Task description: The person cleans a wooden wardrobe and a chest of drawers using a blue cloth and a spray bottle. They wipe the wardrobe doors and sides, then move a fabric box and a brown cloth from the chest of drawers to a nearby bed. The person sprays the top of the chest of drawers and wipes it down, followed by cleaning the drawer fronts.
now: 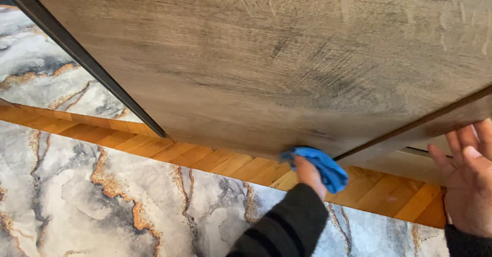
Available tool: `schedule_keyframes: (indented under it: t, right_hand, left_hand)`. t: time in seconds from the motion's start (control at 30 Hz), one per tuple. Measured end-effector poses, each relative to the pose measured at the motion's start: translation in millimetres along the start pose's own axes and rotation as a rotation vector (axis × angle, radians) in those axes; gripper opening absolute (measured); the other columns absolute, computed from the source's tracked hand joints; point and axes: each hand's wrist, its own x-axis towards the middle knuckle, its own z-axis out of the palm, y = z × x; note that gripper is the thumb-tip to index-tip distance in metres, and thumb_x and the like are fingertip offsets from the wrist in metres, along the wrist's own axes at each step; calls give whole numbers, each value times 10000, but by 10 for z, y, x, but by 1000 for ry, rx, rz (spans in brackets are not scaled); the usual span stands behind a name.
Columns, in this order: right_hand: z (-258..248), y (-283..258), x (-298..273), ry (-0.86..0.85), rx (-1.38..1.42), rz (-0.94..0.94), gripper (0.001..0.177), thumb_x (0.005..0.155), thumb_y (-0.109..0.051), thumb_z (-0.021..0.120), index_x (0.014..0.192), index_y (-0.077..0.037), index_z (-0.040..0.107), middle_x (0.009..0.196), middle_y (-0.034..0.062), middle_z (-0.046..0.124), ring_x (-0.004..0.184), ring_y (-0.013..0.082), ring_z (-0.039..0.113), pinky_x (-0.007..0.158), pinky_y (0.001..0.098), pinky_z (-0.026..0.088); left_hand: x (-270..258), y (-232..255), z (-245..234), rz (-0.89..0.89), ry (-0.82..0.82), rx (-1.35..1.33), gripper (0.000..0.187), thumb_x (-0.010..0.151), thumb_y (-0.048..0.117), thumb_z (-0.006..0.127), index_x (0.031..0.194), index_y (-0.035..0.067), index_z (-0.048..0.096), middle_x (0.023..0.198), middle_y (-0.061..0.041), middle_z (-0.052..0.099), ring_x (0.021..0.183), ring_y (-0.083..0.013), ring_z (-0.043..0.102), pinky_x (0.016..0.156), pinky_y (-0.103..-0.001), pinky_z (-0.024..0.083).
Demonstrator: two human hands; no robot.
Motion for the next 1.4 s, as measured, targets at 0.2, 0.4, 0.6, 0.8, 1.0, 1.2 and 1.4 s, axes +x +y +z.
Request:
schedule_keyframes:
  t: [0.2,0.4,0.6,0.8,1.0,1.2,1.4]
  right_hand:
    - [-100,148,25,48,-16,43,700,1000,-266,296,1687,-159,222,1669,42,331,1527,230,356,1172,459,337]
    - [-309,476,57,27,32,-3,608,1086,-176,264,1693,-193,233,1741,72,320,1558,237,358,1181,459,362]
    - [-440,665,72,-30,8,-49,549,1147,-166,225,1694,-195,188,1765,40,254,1636,260,284,1228,532,332]
    - [-371,563,60,21,-31,8,560,1121,-212,298,1678,-247,254,1671,-37,364,1590,177,373,1239,500,386]
    - [-412,614,42,-36,27,-94,512,1168,-195,276,1673,-280,270,1752,24,319,1591,220,349,1264,545,366]
    - [-406,639,64,-35,-7,-67,504,1153,-129,233,1651,-194,196,1744,37,257,1618,257,288,1230,553,339]
    - [-312,464,44,-28,-66,-40,524,1096,-145,222,1616,-199,186,1767,92,232,1601,293,277,1201,606,304]
  left_hand:
    - [213,-294,133,25,-44,-132,458,973,509,242,749,284,572,921,-5,768,876,-212,694,902,-382,564]
    - [193,198,-209,147,-11,-21,807,1061,672,111,542,159,456,448,-187,582,330,-352,569,309,-449,426]
    - [758,845,-813,145,90,-260,669,1037,601,225,1255,180,697,1314,-94,726,1171,-328,658,1051,-572,509]
    - [1348,1864,-1713,387,338,-111,558,1033,551,304,1209,163,665,1175,-85,703,1071,-278,631,1023,-450,490]
    - [1147,3134,-2273,642,520,-90,530,1006,490,417,1297,119,659,1247,-68,715,1112,-238,672,988,-453,549]
    - [41,3706,-1840,649,590,-4,592,998,468,278,1488,181,448,1617,-25,398,1486,-219,398,1225,-408,322]
    - [-489,3788,-1292,1263,747,-39,530,999,352,436,1369,-6,561,1431,-274,564,1239,-405,593,1047,-434,434]
